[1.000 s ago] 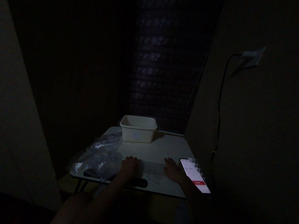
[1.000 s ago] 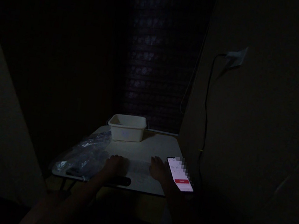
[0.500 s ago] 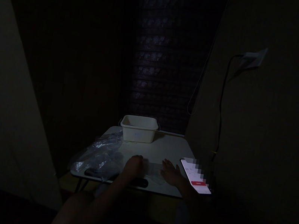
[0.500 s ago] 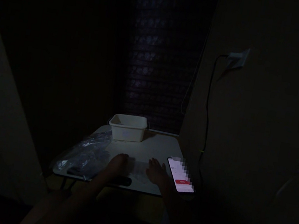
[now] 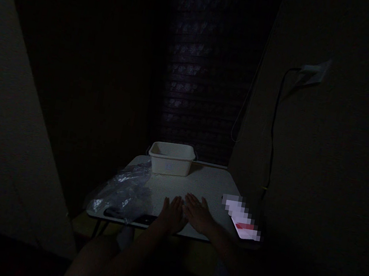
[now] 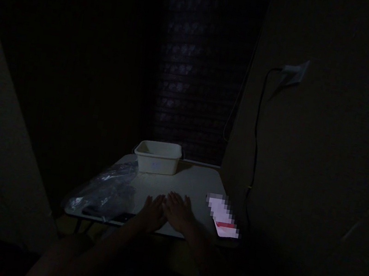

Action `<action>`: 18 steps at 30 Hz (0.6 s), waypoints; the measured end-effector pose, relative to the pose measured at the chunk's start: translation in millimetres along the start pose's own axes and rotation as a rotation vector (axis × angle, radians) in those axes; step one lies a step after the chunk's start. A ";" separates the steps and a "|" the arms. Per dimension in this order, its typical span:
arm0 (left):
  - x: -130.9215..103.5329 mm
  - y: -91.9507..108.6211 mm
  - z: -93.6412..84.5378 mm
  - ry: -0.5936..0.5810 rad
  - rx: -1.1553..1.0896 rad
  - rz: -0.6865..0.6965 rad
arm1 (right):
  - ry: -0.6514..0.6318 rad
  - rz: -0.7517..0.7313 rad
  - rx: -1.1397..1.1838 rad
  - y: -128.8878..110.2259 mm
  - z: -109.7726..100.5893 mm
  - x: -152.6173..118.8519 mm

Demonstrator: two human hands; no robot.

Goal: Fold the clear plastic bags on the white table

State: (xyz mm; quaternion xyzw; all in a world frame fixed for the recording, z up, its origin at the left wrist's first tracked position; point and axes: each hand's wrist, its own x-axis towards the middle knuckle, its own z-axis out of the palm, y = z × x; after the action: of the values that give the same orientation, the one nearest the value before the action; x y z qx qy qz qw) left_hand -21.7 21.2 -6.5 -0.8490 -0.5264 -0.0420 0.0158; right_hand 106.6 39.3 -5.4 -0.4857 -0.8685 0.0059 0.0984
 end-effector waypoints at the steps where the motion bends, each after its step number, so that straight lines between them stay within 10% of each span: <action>1: -0.1 -0.9 1.5 0.003 0.009 0.009 | 0.000 -0.013 0.004 -3.6 2.3 1.0; 18: -2.8 0.5 2.2 0.003 -0.014 0.015 | -0.094 0.020 0.058 -9.8 10.3 2.4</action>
State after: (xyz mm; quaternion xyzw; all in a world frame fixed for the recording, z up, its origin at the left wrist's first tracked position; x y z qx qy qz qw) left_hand -22.4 18.6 -8.9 -0.8529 -0.5198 -0.0470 0.0110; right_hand 95.2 37.1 -14.1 -0.4906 -0.8667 0.0550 0.0713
